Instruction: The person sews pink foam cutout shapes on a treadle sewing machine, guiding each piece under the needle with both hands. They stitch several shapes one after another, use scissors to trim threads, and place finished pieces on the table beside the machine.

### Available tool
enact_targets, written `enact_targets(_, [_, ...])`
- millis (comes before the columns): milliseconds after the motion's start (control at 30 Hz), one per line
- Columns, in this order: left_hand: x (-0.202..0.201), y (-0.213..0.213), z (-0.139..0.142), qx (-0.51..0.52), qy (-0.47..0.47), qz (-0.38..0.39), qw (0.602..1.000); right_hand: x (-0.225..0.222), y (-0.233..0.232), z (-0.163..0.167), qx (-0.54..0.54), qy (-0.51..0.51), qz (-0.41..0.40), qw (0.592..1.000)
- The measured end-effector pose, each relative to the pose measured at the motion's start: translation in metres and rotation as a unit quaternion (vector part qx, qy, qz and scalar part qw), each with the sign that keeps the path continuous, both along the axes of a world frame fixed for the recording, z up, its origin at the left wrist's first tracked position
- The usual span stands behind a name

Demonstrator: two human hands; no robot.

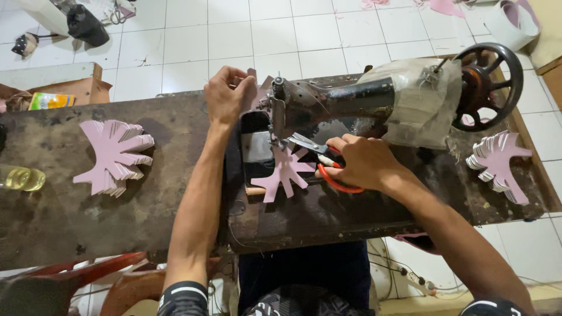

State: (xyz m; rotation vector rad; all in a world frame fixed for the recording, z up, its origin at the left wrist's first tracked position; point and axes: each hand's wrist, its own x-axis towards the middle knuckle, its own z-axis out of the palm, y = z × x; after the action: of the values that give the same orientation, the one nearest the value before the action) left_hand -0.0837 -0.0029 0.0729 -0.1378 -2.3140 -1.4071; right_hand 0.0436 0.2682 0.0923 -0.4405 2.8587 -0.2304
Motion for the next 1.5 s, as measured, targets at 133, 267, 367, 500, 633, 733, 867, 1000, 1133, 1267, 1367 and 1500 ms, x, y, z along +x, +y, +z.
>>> enact_targets(133, [0.0, 0.0, -0.001, 0.015, 0.075, -0.028, 0.997, -0.007, -0.006, -0.015, -0.023, 0.027, 0.029, 0.999])
enact_targets(267, [0.005, -0.006, -0.001, 0.047, 0.054, -0.025, 0.997, -0.004, -0.003, -0.027, -0.071, 0.03, 0.057, 0.995])
enact_targets(367, [0.011, -0.016, 0.004, 0.075, 0.074, 0.021, 0.994, 0.003, 0.001, -0.03, -0.051, 0.025, 0.047, 0.997])
enact_targets(500, [0.033, -0.046, 0.022, 0.213, 0.122, 0.121, 0.962, 0.033, 0.011, -0.026, -0.016, 0.041, -0.055, 0.997])
enact_targets(633, [0.099, -0.062, 0.026, 0.312, 0.157, 0.092, 0.932, 0.079, 0.017, -0.017, -0.105, 0.214, -0.019, 0.971])
enact_targets(733, [0.172, -0.019, 0.009, 0.298, 0.162, 0.055, 0.939, 0.11, 0.022, -0.006, -0.215, 0.292, -0.027, 0.931])
enact_targets(867, [0.228, 0.094, -0.006, 0.324, -0.014, -0.152, 0.934, 0.155, 0.039, 0.001, -0.425, 0.253, -0.027, 0.868])
enact_targets(1000, [0.244, 0.192, 0.001, 0.323, -0.069, -0.321, 0.888, 0.188, 0.087, -0.004, -0.415, 0.229, -0.257, 0.842])
enact_targets(1133, [0.238, 0.254, 0.025, 0.14, -0.008, -0.427, 0.893, 0.208, 0.196, -0.002, -0.396, 0.284, -0.399, 0.777])
enact_targets(1267, [0.214, 0.31, 0.044, 0.032, 0.076, -0.47, 0.879, 0.187, 0.313, -0.009, -0.396, 0.347, -0.382, 0.759])
enact_targets(1367, [0.192, 0.366, 0.038, -0.055, 0.148, -0.464, 0.872, 0.16, 0.366, -0.035, -0.372, 0.34, -0.383, 0.775])
enact_targets(1500, [0.161, 0.438, 0.004, -0.173, 0.122, -0.462, 0.861, 0.129, 0.388, -0.08, -0.288, 0.285, -0.409, 0.818])
